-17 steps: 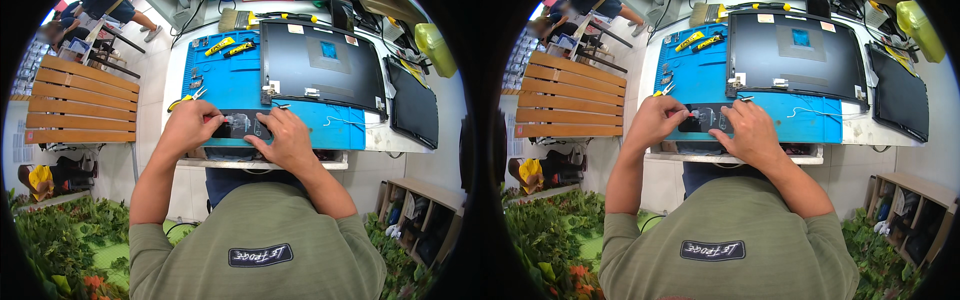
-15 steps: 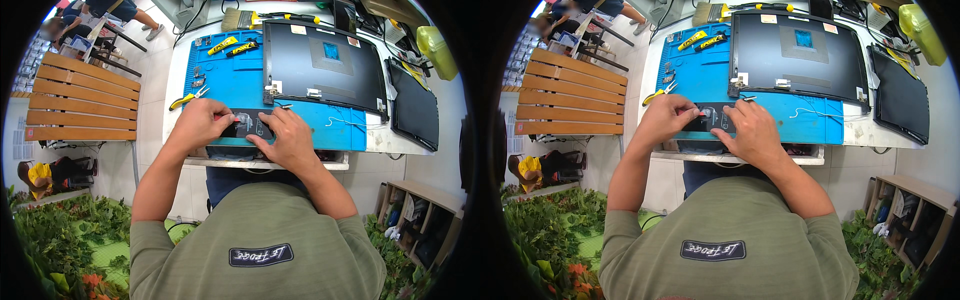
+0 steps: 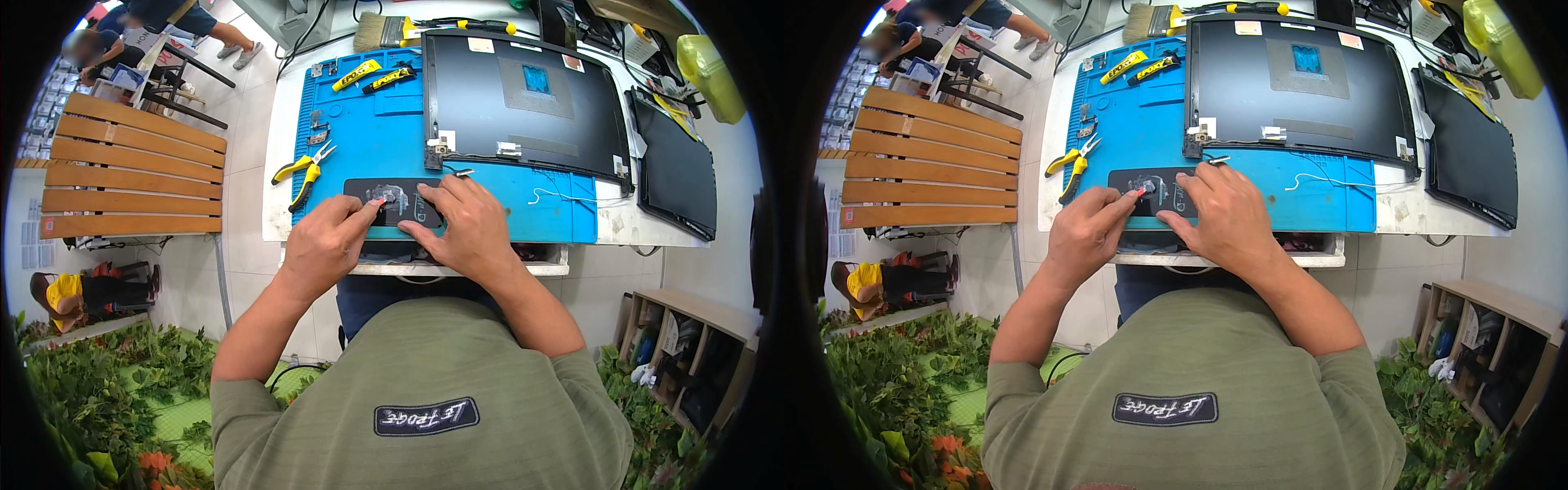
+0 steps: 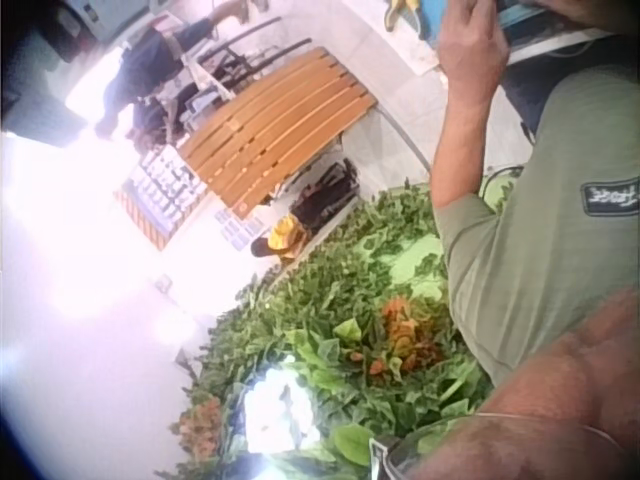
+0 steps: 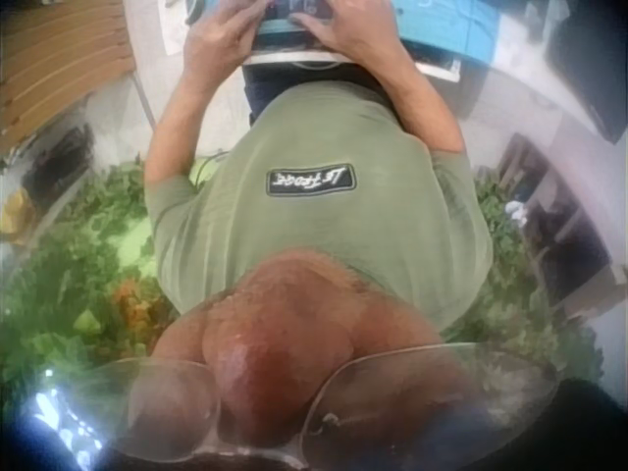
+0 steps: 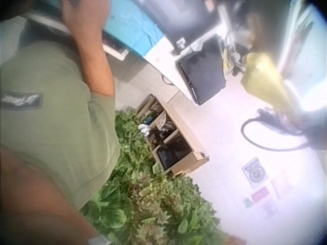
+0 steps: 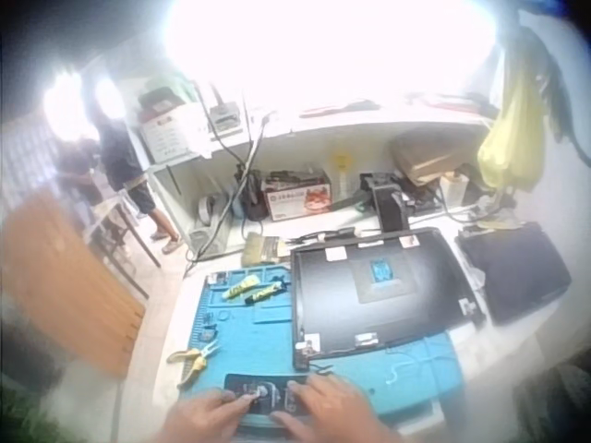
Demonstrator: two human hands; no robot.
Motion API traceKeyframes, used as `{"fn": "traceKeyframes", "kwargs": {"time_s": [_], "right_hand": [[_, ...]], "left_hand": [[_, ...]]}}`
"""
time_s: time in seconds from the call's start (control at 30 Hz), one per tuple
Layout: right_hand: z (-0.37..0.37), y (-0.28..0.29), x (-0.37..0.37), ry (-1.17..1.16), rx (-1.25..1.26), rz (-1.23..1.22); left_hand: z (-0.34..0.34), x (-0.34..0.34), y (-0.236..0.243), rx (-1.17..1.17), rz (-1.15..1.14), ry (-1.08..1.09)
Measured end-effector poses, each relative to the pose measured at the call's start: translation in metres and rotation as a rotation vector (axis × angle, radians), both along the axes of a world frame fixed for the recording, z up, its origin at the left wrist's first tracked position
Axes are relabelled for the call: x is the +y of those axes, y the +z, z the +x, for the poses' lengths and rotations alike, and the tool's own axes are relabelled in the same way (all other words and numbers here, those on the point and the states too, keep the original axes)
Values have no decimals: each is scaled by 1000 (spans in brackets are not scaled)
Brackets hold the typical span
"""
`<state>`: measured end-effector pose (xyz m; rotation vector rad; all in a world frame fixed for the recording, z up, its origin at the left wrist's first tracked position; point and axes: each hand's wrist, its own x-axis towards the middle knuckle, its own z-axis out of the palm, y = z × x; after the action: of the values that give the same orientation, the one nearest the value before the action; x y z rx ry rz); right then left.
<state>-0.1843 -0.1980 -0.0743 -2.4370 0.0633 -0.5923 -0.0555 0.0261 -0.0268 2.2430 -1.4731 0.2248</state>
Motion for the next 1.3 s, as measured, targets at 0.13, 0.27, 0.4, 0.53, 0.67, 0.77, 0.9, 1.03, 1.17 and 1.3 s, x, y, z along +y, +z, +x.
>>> {"fn": "traceKeyframes", "kwargs": {"time_s": [0.13, 0.27, 0.4, 0.53, 0.67, 0.77, 0.9, 1.03, 1.17, 1.3], "right_hand": [[-1, -1, -1, -3, -6, -3], [0, 1, 0, -3, 11, -1], [0, 1, 0, -4, 16, 3], [0, 2, 0, -4, 16, 4], [0, 3, 0, -2, 23, 0], [0, 3, 0, -6, 25, 1], [1, 3, 0, -7, 21, 2], [1, 3, 0, 0, 27, 3], [4, -1, 0, -33, -73, -27], [3, -1, 0, -36, -74, -27]], "left_hand": [[6, 2, 5, 196, -56, 53], [6, -2, 3, 263, -133, 71], [9, 2, 4, 279, -185, 101], [9, 0, -7, 263, -256, 46], [4, -3, -6, 245, -192, 113], [1, -2, -6, 115, -157, 117], [5, 2, -14, -113, -197, 24], [6, 4, -21, -183, -216, -83], [1, 6, -23, 81, -273, 18], [-3, 2, -15, 472, -273, 253]]}}
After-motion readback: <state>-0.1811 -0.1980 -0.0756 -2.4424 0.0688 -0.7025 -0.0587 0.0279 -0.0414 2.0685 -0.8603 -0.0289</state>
